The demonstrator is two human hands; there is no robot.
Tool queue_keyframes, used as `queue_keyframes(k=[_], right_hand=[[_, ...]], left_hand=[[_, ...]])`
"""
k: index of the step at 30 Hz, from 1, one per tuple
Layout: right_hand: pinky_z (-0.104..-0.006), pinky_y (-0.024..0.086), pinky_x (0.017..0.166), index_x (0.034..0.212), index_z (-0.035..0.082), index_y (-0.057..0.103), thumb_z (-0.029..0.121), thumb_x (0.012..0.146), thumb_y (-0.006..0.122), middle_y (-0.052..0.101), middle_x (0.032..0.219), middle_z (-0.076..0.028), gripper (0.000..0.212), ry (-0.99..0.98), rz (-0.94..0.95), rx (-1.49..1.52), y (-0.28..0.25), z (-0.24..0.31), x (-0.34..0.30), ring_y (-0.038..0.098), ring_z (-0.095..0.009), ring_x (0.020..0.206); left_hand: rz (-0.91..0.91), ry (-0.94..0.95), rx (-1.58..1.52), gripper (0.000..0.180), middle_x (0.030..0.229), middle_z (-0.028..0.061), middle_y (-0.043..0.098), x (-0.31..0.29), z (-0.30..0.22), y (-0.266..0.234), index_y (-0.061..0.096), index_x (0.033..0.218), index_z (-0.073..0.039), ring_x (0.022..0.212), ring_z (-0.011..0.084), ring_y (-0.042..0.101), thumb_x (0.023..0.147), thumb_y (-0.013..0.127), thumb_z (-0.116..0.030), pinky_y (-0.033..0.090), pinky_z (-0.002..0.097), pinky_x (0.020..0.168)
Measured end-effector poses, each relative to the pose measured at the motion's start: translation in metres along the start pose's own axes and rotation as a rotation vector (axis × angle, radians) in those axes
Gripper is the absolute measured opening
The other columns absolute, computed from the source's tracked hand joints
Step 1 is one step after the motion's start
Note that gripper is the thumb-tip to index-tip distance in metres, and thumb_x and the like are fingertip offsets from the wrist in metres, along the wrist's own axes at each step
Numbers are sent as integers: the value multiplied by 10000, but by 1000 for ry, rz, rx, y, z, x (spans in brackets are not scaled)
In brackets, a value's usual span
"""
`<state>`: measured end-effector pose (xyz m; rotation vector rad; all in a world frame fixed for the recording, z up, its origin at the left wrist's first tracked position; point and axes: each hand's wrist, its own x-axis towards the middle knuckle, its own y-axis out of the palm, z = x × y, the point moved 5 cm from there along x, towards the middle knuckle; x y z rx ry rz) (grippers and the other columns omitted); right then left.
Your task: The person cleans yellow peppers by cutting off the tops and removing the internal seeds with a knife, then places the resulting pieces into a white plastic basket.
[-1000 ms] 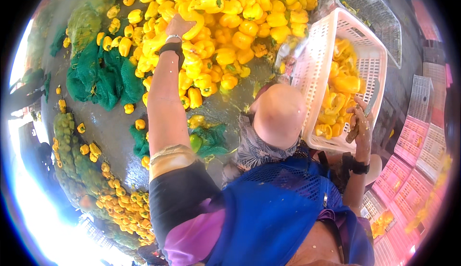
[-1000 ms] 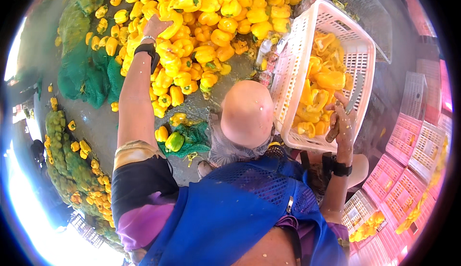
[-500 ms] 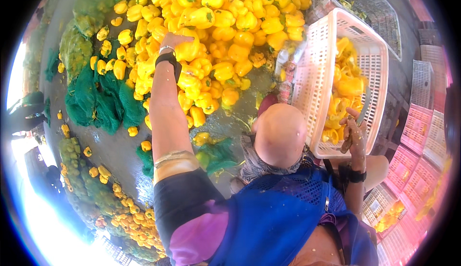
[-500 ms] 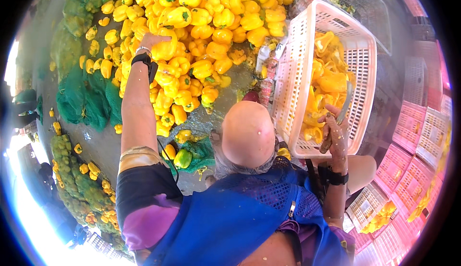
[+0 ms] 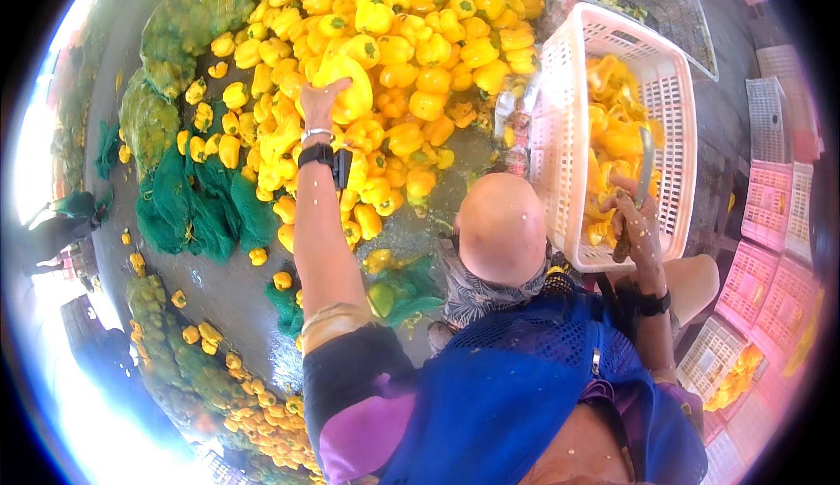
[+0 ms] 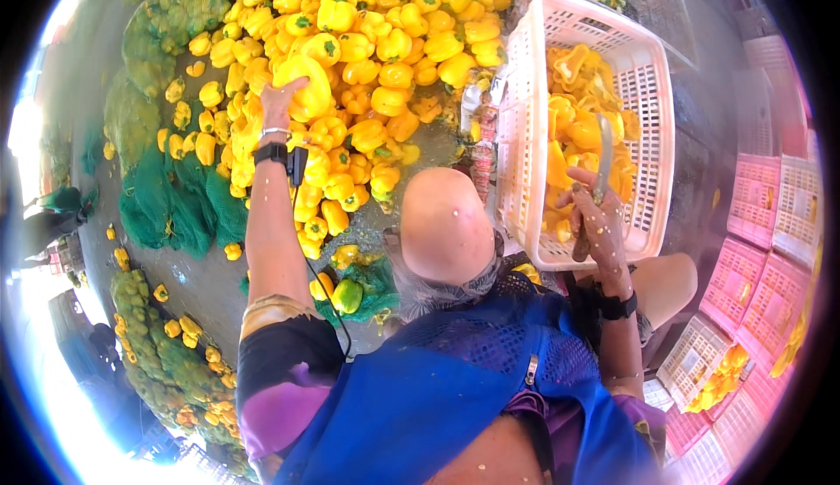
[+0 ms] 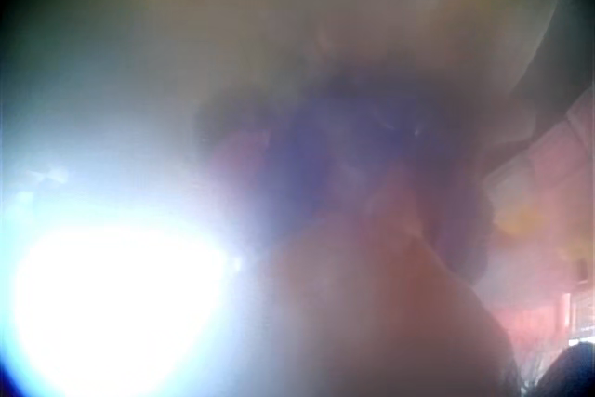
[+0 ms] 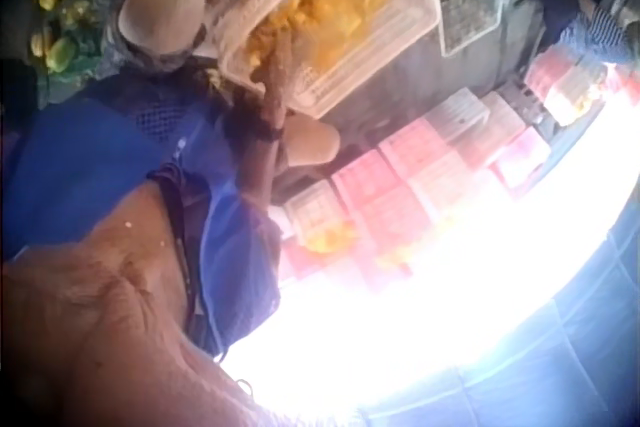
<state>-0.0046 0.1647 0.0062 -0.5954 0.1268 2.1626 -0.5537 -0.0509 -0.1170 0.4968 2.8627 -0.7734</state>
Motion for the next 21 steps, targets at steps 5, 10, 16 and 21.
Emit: queue_keyframes(k=[5,10,16,21], right_hand=[[-171,375,431,1263,4,484,139,935,495,637,757,-73,356,-54,84,18,22,36,-13,467,-46,472],[-201,408,462,1305,29,448,146,947,477,621,742,-61,377,-178,212,-35,57,92,-36,515,-67,520],[-256,458,516,1371,35,367,130,933,478,604,724,-59,462,-429,266,-1,51,121,-65,565,-106,587],[-298,485,601,1379,44,353,88,919,467,584,729,-73,476,-605,206,-26,23,117,-78,586,-137,658]], left_hand=[[223,176,-566,736,1072,126,607,-94,-112,40,439,1225,43,955,197,604,611,838,-26,499,310,860],[123,740,-288,669,1066,92,582,-205,-214,37,473,1179,3,942,186,585,627,841,-92,498,301,834],[40,1015,-21,675,1051,103,513,-325,-278,72,465,1118,-11,968,203,534,589,841,-196,463,327,860],[29,1074,76,643,1036,116,513,-374,-294,93,474,1102,-12,948,232,551,589,820,-187,470,336,844]])
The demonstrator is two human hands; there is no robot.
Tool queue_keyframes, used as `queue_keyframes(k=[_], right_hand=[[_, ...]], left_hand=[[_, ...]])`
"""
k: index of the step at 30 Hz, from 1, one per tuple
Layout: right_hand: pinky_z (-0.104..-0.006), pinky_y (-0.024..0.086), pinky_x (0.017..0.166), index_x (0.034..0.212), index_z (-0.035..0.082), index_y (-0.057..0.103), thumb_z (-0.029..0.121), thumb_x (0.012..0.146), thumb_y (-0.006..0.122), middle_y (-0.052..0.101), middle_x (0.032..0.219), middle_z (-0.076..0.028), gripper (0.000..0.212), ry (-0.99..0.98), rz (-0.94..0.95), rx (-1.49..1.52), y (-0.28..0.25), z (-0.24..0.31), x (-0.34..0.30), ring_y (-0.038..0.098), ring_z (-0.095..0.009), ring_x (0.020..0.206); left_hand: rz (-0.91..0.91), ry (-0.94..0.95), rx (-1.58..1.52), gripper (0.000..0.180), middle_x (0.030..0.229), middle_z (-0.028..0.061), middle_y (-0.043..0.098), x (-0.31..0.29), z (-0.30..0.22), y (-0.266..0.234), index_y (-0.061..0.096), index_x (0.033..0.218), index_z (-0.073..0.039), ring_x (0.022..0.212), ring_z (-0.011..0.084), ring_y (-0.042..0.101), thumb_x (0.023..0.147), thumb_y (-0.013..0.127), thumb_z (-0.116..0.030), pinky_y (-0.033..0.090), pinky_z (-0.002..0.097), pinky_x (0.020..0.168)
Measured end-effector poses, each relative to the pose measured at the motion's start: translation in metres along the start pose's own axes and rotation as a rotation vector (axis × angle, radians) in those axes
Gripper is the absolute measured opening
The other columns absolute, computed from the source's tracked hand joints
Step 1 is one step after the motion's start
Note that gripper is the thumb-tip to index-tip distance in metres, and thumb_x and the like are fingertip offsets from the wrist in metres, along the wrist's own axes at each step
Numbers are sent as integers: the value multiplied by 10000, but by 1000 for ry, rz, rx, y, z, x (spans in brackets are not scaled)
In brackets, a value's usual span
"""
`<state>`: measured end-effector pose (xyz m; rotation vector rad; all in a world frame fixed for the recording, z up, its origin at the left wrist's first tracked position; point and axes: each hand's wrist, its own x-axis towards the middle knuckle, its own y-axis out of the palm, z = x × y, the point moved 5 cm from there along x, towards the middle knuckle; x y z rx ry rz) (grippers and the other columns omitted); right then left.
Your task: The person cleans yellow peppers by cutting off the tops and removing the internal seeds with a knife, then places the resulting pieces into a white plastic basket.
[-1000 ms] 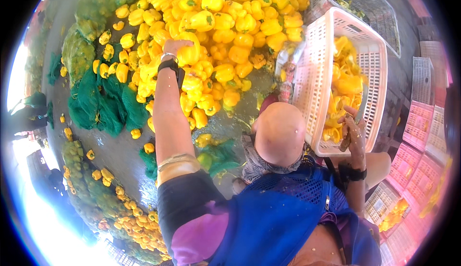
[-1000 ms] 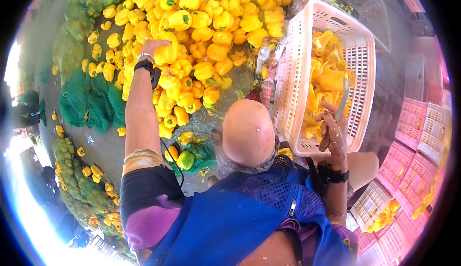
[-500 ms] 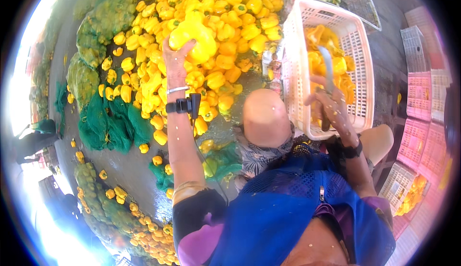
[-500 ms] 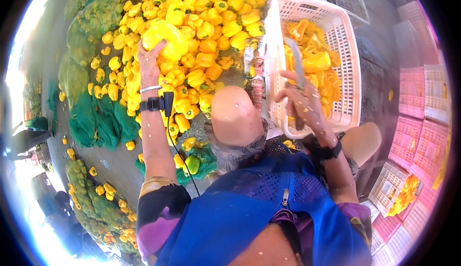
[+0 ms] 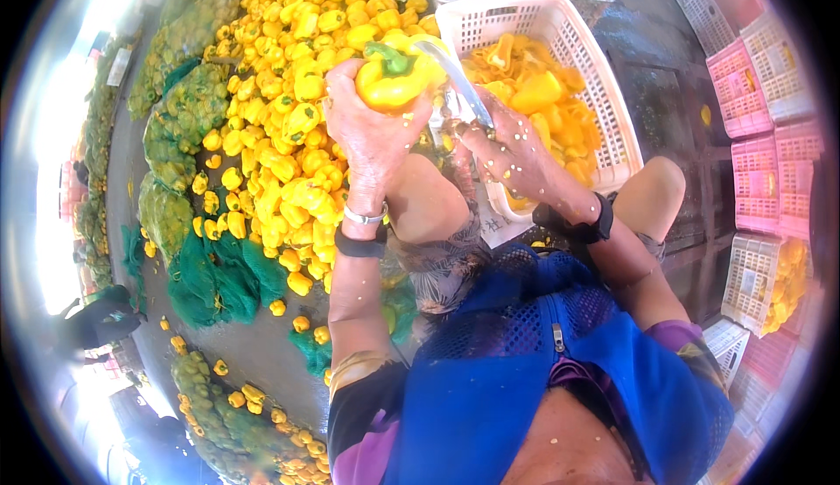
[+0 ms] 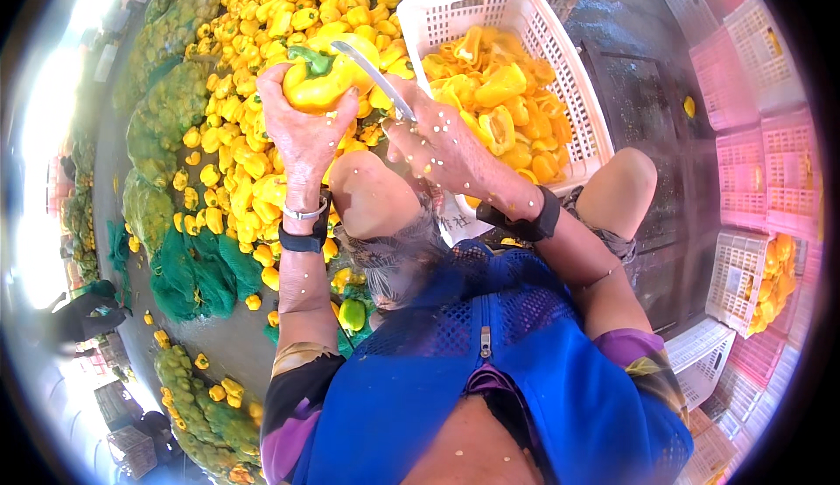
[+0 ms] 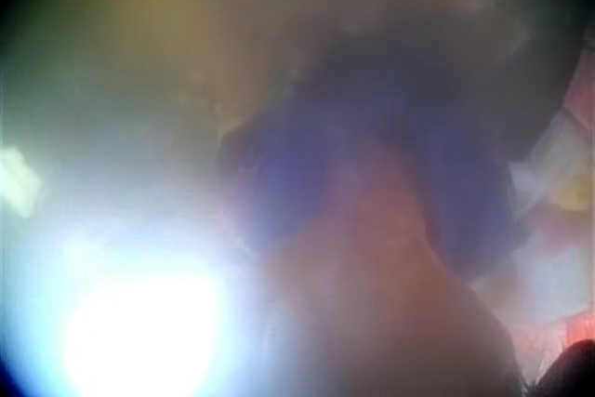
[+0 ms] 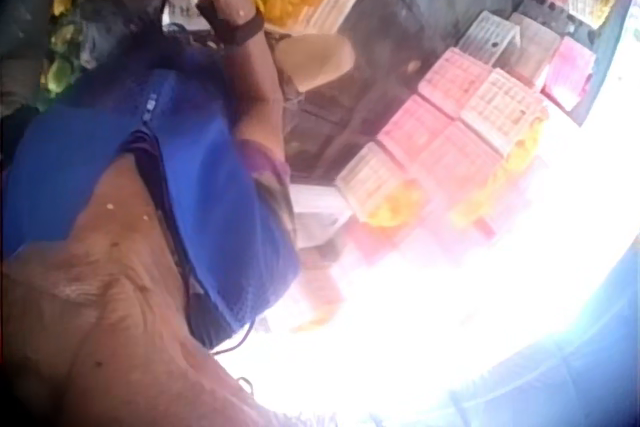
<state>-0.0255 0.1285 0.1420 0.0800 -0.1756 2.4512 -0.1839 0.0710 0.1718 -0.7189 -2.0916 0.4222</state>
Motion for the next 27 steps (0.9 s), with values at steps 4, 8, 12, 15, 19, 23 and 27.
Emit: queue_keyframes(k=[4,8,12,15,19,23,27], right_hand=[[-319,492,621,1370,26,350,76,908,471,580,782,-107,480,-95,-66,-58,-19,-8,-15,588,-163,660],[-349,499,640,1359,-21,340,73,891,480,601,828,-159,497,-53,-132,-102,-38,-19,-25,619,-229,697],[-316,485,639,1372,-47,328,71,901,484,594,795,-119,510,-48,-219,-205,-60,-25,-36,596,-175,683],[-293,477,636,1368,-62,332,73,910,485,587,769,-90,502,-40,-233,-220,-72,-24,-46,580,-137,670],[-303,476,661,1352,-47,365,74,906,492,599,785,-102,480,94,-158,-151,-82,-14,-56,589,-156,698],[-305,478,655,1384,11,359,68,900,489,619,870,-135,504,-174,-232,-386,-83,-70,-55,585,-158,700],[-293,476,614,1443,105,317,62,899,471,624,918,-146,567,51,-97,-250,-71,-111,-71,566,-144,660]], left_hand=[[23,55,23,626,1016,121,530,-6,-27,14,482,1082,-19,929,249,567,578,815,-185,478,341,822],[-22,167,28,609,946,123,580,-12,-49,34,526,1040,-41,883,327,569,542,805,-254,447,421,798],[43,240,33,591,941,119,579,-21,-75,53,526,1048,-39,897,330,560,560,792,-239,439,436,803],[58,406,101,574,925,130,581,-24,-95,58,526,1036,-38,858,331,565,574,814,-218,460,423,752],[124,480,94,554,919,135,580,-28,-100,61,529,1019,-36,849,328,561,588,832,-207,466,409,729],[215,657,64,541,914,137,577,-36,-106,67,525,1018,-38,846,319,560,606,838,-195,469,398,734],[79,282,-380,536,951,79,583,-32,-106,74,518,1054,-58,881,215,570,648,843,-187,478,348,788]])
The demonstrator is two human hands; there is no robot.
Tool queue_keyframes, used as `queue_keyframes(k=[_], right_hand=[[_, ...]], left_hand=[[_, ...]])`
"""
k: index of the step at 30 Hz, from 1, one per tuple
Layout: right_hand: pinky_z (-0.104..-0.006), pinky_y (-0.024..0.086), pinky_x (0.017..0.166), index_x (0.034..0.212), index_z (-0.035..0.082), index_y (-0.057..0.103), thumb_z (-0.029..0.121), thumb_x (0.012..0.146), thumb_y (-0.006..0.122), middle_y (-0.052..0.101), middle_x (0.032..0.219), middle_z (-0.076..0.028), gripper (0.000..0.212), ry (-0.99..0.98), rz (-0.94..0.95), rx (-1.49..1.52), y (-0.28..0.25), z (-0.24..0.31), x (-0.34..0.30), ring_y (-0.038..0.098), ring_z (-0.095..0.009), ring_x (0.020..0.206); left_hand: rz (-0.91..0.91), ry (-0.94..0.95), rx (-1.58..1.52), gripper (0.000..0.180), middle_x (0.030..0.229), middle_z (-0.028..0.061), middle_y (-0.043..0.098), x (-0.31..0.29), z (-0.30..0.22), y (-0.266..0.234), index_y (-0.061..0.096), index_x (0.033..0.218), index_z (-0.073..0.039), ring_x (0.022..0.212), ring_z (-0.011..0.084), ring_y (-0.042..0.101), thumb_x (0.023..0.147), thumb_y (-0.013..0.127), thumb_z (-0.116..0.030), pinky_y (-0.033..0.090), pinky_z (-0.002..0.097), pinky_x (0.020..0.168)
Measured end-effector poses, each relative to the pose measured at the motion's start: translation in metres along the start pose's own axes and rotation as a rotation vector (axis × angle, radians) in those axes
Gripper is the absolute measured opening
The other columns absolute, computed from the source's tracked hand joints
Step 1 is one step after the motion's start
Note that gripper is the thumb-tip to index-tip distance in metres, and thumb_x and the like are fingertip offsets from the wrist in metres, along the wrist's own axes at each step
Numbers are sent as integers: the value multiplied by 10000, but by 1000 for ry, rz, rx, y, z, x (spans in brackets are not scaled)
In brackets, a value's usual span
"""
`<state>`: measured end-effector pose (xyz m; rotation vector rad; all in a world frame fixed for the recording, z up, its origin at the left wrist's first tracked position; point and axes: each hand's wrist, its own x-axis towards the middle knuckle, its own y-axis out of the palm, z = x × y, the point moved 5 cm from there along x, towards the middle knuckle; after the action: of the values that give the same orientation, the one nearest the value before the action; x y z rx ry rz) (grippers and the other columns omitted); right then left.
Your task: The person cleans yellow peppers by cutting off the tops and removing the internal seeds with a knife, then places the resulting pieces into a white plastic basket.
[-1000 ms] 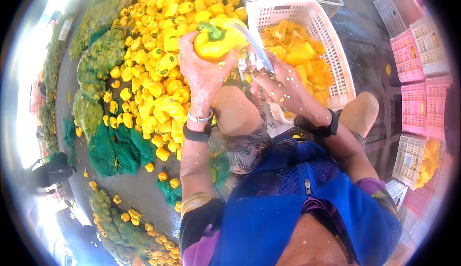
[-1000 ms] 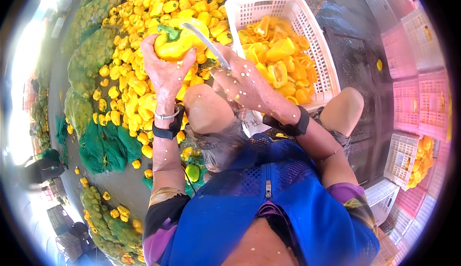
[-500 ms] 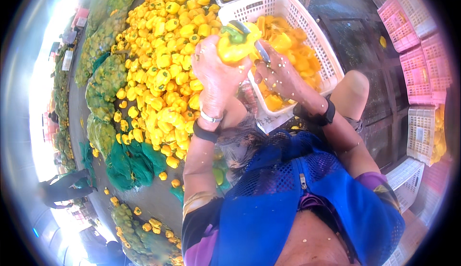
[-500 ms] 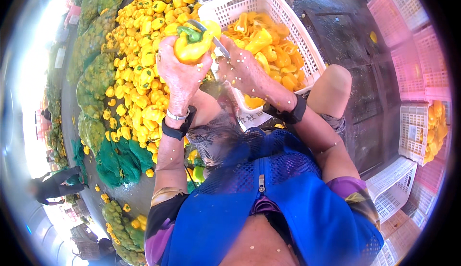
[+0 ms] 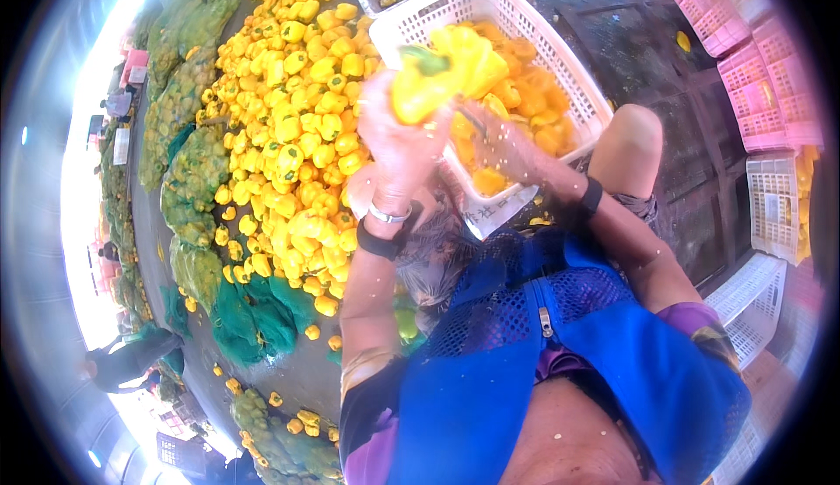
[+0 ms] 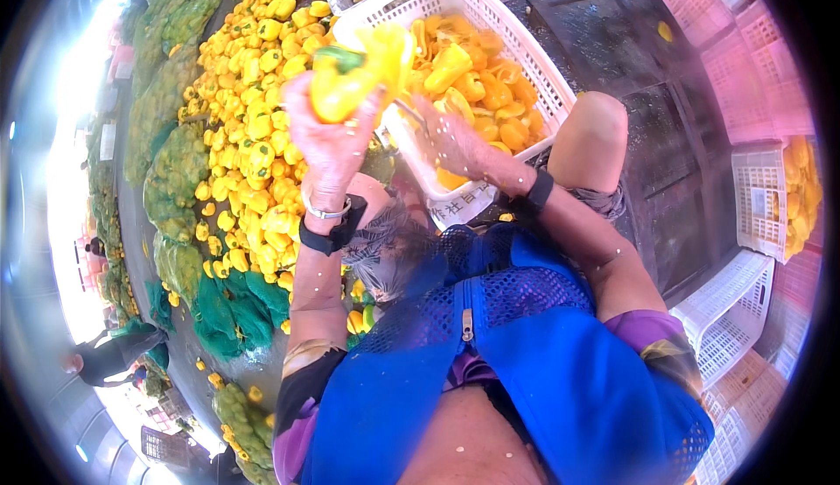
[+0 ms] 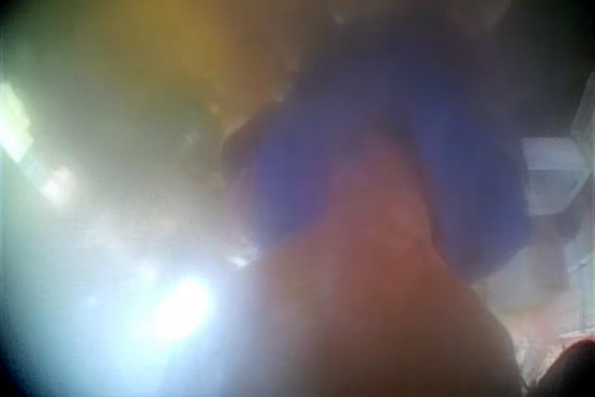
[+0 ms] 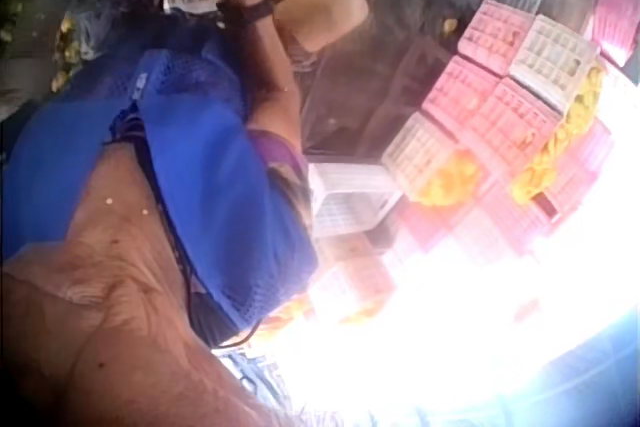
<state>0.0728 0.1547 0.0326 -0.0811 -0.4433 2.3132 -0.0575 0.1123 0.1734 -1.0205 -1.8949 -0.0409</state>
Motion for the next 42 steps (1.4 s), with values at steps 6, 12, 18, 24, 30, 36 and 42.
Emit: queue_keyframes(k=[6,12,18,24,30,36,42], right_hand=[[-273,439,531,1385,127,424,199,902,544,575,719,-46,503,287,-12,457,-13,4,-29,514,-102,583],[-268,464,606,1320,76,497,250,839,657,618,887,-93,535,-89,-316,107,-84,64,-2,551,-124,652],[-314,492,679,1265,23,514,246,777,702,595,1063,-164,569,-285,-259,-180,-84,86,10,604,-196,756],[-324,474,757,1257,3,485,255,720,693,632,977,-168,629,-62,-6,-162,-73,68,18,616,-228,870],[-357,473,719,1155,-25,530,286,698,706,632,916,-193,580,-110,-110,-198,-67,57,20,621,-287,819],[-394,483,680,1038,-14,585,314,666,729,638,812,-189,516,-76,-255,-341,-66,44,13,628,-340,755],[-341,469,621,953,-11,602,315,698,696,613,709,-96,425,-57,-77,-110,-60,38,17,614,-244,671]], left_hand=[[-65,-440,-863,436,1054,64,613,39,25,1,529,1119,-19,945,155,590,751,758,-57,478,312,873],[153,-855,-1181,392,1104,85,627,-18,58,23,562,1157,-12,1032,209,600,818,705,-150,472,385,949],[284,-1001,-1238,499,1116,95,619,-43,51,49,509,1254,15,955,179,624,845,689,-208,521,290,827],[359,-1051,-1210,501,1115,84,611,-51,48,54,495,1274,-5,948,164,619,862,675,-227,524,274,813],[334,-1256,-1223,584,1157,90,585,-60,45,58,462,1297,4,1026,173,585,840,697,-274,498,274,856],[722,-884,-704,698,1270,95,515,-52,51,56,407,1345,12,1174,169,487,776,726,-237,398,271,984],[810,-1031,-1052,700,1251,78,526,-54,47,48,410,1350,0,1151,162,502,743,713,-176,399,273,984]])
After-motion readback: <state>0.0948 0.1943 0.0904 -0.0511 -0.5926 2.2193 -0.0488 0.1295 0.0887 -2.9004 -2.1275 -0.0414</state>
